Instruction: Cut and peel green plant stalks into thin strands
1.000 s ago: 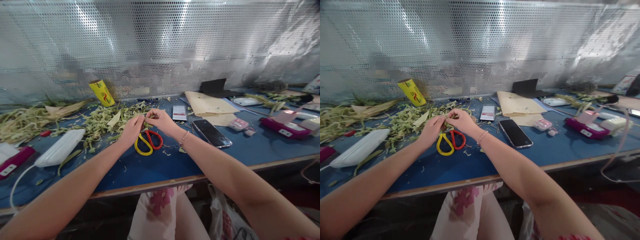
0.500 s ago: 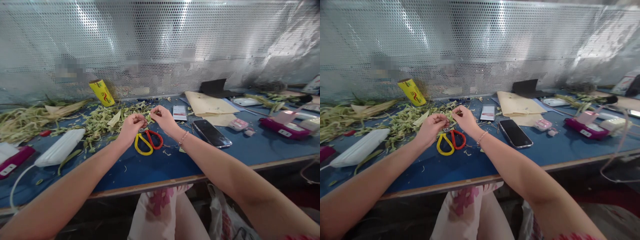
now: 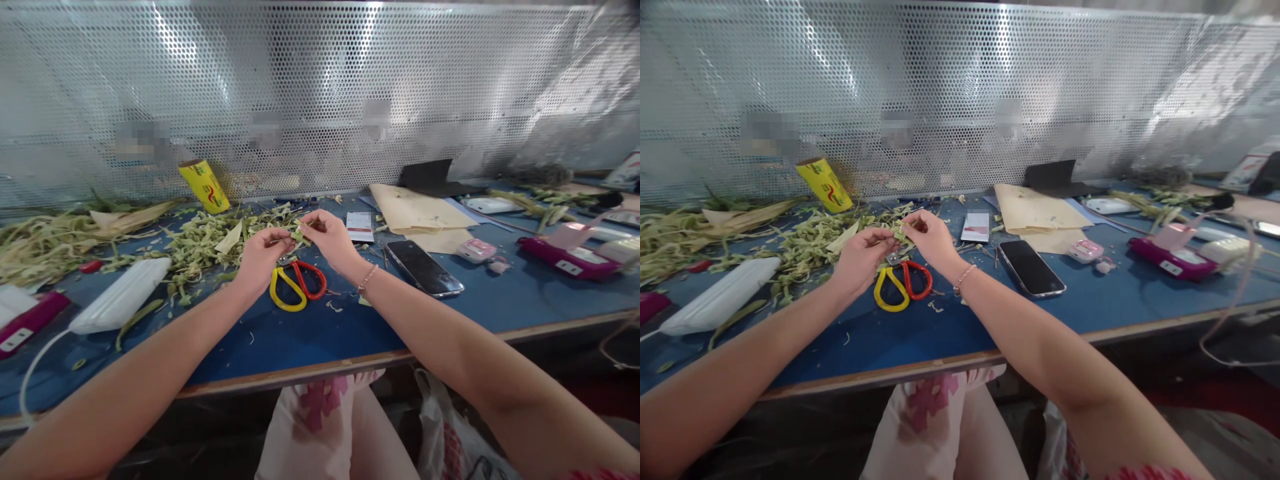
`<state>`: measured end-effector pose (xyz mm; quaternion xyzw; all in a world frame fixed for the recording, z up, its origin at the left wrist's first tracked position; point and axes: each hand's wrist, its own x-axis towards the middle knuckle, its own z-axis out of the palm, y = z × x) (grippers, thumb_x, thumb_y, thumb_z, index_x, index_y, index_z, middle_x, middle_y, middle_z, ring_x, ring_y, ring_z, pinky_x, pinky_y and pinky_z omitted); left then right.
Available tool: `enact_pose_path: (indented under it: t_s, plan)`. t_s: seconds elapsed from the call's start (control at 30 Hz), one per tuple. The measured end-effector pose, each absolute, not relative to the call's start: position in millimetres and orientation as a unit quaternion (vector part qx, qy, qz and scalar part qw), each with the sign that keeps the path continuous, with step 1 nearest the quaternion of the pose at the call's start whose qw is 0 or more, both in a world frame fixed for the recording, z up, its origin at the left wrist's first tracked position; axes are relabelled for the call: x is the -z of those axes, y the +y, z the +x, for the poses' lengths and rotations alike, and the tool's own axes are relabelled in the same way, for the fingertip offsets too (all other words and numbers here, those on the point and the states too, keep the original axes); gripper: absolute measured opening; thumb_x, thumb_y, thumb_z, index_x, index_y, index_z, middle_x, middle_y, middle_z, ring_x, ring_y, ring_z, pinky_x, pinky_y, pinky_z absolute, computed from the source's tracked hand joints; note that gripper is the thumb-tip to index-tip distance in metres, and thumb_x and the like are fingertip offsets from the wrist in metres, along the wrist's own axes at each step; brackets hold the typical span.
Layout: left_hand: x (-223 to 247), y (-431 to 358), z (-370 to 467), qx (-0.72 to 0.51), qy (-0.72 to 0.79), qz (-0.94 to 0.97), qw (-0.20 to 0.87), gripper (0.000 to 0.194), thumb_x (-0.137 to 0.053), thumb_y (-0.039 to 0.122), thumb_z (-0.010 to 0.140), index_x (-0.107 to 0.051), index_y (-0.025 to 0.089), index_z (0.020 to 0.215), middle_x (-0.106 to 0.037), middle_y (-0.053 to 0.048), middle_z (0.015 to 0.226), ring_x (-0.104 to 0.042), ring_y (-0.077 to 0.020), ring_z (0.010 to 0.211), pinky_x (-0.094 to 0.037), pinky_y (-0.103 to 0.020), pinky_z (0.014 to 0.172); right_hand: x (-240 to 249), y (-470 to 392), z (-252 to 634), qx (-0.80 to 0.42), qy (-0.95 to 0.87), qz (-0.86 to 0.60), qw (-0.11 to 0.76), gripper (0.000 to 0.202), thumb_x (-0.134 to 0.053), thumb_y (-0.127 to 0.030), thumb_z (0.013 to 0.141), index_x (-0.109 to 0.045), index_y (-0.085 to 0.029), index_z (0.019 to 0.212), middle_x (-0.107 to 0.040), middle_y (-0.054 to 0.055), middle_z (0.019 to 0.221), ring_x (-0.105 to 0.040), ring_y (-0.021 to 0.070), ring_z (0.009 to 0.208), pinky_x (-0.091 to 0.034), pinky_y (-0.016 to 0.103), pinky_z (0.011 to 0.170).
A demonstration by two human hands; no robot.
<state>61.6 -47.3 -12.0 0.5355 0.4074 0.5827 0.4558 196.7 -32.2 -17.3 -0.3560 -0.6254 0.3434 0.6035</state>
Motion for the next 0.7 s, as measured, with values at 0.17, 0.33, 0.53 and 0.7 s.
enact_pose_path:
  t_s: [0.17, 0.33, 0.53, 0.7]
  plan:
    - [13.8, -47.5, 64.9, -0.603, 0.399, 0.510, 0.466, 0.017, -0.071, 0.019, 0.053, -0.061, 0.014, 0.066, -0.059, 0.003, 0.059, -0.058, -0.0088, 0.061, -0.048, -0.029, 0.074, 17.8, -30.2, 196.5, -0.380, -0.599, -0.350, 0.612, 0.011, -0.060, -0.024, 0.068, -0.055, -0.017, 0.075, -0.050, -0.005, 0.061, -0.046, 0.0071, 0.058, -0.039, 0.023, 0.058]
    - [16.3, -49.2, 67.7, -0.606, 0.390, 0.493, 0.488, 0.020, -0.074, 0.019, 0.050, -0.061, 0.014, 0.066, -0.061, 0.002, 0.063, -0.057, -0.0081, 0.063, -0.047, -0.027, 0.075, 19.1, -28.6, 195.8, -0.440, -0.562, -0.327, 0.619, 0.014, -0.064, -0.021, 0.062, -0.057, -0.016, 0.073, -0.055, -0.003, 0.066, -0.052, 0.0073, 0.062, -0.042, 0.023, 0.063]
    - [20.6, -46.2, 68.6, -0.620, 0.389, 0.487, 0.476, 0.025, -0.073, 0.013, 0.047, -0.061, 0.015, 0.069, -0.062, 0.001, 0.069, -0.057, -0.0092, 0.069, -0.045, -0.026, 0.074, 23.7, -24.0, 196.1, -0.436, -0.567, -0.329, 0.616, 0.016, -0.067, -0.024, 0.062, -0.065, -0.016, 0.075, -0.065, 0.002, 0.076, -0.059, 0.0119, 0.072, -0.047, 0.029, 0.073]
    - [21.4, -44.7, 68.9, -0.637, 0.381, 0.479, 0.468, 0.021, -0.071, 0.012, 0.049, -0.060, 0.015, 0.067, -0.060, 0.003, 0.065, -0.055, -0.0081, 0.065, -0.045, -0.024, 0.070, 22.7, -28.9, 196.8, -0.317, -0.636, -0.346, 0.613, 0.012, -0.062, -0.021, 0.070, -0.070, -0.020, 0.078, -0.066, 0.004, 0.084, -0.060, 0.0151, 0.085, -0.046, 0.032, 0.082]
